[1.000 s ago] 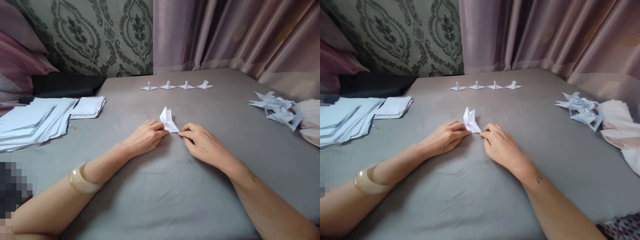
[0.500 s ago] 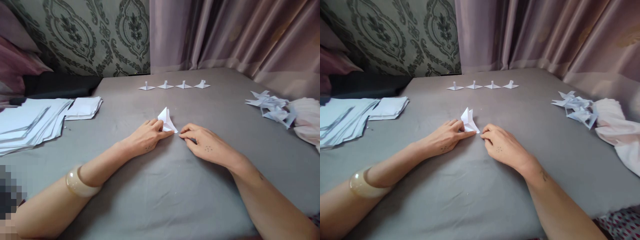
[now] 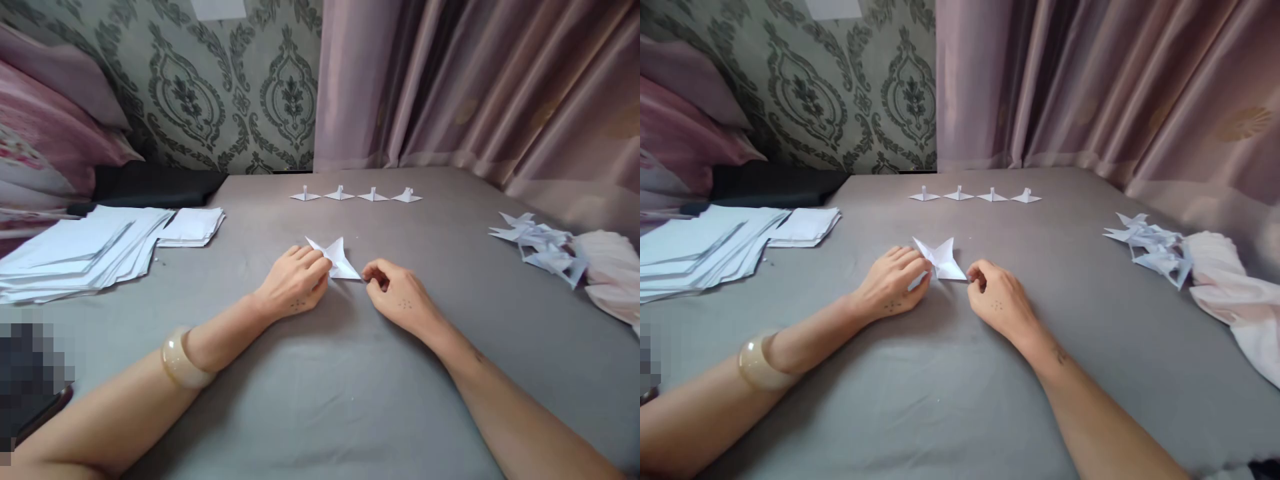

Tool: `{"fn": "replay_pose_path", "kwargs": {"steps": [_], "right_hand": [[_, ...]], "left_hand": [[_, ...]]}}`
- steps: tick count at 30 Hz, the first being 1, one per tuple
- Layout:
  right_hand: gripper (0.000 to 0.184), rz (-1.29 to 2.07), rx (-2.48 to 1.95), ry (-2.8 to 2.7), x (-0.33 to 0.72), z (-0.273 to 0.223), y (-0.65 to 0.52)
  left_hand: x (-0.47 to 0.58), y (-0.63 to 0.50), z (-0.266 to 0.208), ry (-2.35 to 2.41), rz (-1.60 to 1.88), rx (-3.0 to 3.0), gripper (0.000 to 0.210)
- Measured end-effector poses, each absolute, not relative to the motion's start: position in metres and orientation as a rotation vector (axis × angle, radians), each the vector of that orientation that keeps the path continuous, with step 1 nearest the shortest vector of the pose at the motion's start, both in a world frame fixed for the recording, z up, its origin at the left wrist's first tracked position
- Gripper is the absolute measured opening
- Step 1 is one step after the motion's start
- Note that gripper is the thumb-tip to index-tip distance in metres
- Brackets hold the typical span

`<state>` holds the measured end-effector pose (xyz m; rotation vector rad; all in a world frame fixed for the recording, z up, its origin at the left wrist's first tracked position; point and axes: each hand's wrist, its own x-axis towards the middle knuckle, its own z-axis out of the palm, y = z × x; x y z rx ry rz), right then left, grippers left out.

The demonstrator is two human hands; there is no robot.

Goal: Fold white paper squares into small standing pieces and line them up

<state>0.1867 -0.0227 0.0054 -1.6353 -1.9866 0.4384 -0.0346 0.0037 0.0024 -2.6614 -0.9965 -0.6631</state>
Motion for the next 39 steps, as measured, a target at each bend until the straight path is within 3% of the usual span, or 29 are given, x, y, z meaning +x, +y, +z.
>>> {"fn": "replay_pose_path", "kwargs": {"steps": [3,8,13,16,21,25,29,39], "right_hand": [[0.027,0.474,-1.589,-1.946,0.184,0.000,-0.020],[0.042,0.568,-1.508,-1.906,0.181,-0.005,-0.016],[0.045,0.733,-1.344,-1.846,0.177,-0.009,-0.011],[0.047,0.890,-1.168,-1.710,0.174,-0.003,-0.006],[0.035,0.820,-1.134,-1.540,0.166,0.023,0.007],[0.019,0.591,-1.119,-1.617,0.151,0.030,0.015],[0.025,0.520,-1.075,-1.703,0.134,0.018,0.020],[0.022,0.749,-1.060,-1.644,0.131,-0.002,0.023]], "left_hand": [[-0.038,0.004,0.006,-1.084,-0.785,-2.584,0.015],[-0.043,0.008,0.006,-1.122,-0.783,-2.632,0.029],[-0.041,0.015,0.002,-1.171,-0.879,-2.791,0.025],[-0.039,0.017,0.005,-1.498,-1.312,-2.792,0.021],[-0.042,0.017,0.012,-2.170,-2.530,-2.471,0.026],[-0.045,0.018,0.011,-2.410,-2.901,-2.161,0.025],[-0.045,0.019,0.011,-2.519,-2.985,-2.057,0.027],[-0.043,0.016,0.007,-2.486,-2.754,-2.192,0.036]]}}
